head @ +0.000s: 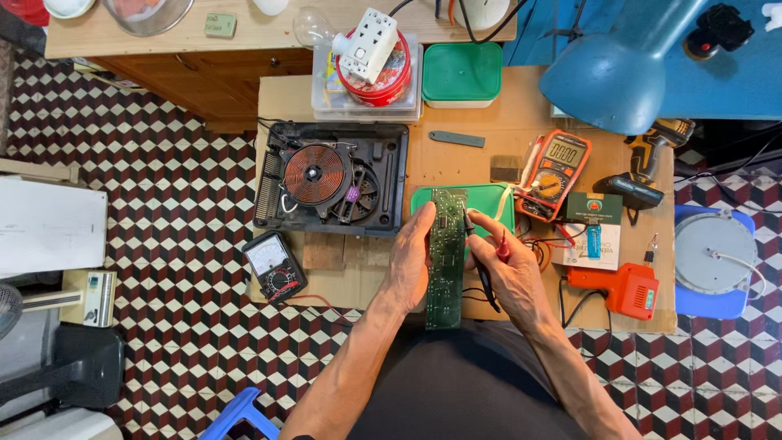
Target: The person places a black induction cooktop on a red stool, then moves to a workbench to test a green circuit board. They use a multimeter to probe various points on the board, checking for continuity or voltage, and briefly open a box of capacitors.
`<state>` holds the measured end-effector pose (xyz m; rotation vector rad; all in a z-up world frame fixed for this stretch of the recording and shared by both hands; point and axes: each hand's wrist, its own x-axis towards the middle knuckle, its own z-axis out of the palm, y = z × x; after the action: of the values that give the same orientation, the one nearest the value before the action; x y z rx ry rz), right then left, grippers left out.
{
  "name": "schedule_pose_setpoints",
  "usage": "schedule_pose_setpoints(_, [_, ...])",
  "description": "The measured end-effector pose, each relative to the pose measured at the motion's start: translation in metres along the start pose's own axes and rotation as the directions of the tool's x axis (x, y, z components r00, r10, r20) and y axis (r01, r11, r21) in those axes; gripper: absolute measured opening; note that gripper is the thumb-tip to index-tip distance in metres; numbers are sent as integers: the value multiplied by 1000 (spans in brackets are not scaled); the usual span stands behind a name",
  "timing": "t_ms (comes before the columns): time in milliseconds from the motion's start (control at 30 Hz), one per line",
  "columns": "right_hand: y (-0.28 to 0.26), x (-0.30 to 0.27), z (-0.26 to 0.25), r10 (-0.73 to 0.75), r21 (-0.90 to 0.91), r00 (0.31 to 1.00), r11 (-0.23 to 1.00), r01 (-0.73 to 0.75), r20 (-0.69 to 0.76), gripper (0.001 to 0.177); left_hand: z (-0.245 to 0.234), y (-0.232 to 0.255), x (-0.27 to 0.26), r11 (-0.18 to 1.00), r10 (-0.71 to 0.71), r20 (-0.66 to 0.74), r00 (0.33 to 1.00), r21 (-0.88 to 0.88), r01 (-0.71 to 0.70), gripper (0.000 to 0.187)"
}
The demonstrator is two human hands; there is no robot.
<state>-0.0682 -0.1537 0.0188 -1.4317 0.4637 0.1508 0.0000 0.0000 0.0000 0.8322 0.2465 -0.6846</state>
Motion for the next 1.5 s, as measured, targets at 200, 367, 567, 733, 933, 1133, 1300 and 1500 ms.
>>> schedule_pose_setpoints(200, [11,5,7,77,-10,997,997,-78,-22,44,-3,-9,-2,1000,9,-83,996,-3,-10,28])
schedule_pose_setpoints(367, [24,5,10,65,-6,998,998,-65,-4,45,-8,-19,-1,1000,12,-158,987,10,-11,24])
schedule_pose_setpoints(567, [34,-3,13,43,-83,999,996,-42,10,47,-7,-23,-7,1000,1,-180,984,-26,-6,18])
schedule_pose_setpoints(733, [38,-8,19,37,-61,999,997,-38,-2,47,-11,-28,-14,999,23,-191,981,-34,-31,16])
schedule_pose_setpoints(933, [42,-10,26,85,-53,996,995,-85,-4,46,-22,-33,-19,998,54,-256,965,50,-43,15])
schedule_pose_setpoints(1133, [42,-16,23,140,-16,990,990,-140,-33,46,-23,-38,-18,1000,0,-219,976,30,7,16])
schedule_pose_setpoints(1300, [42,-16,13,162,7,982,987,-162,-98,47,-17,-51,0,999,-17,-198,980,32,24,17])
schedule_pose_setpoints(1500, [47,-2,-3,142,31,980,990,-139,-141,45,-5,-62,25,984,14,-180,984,176,18,20])
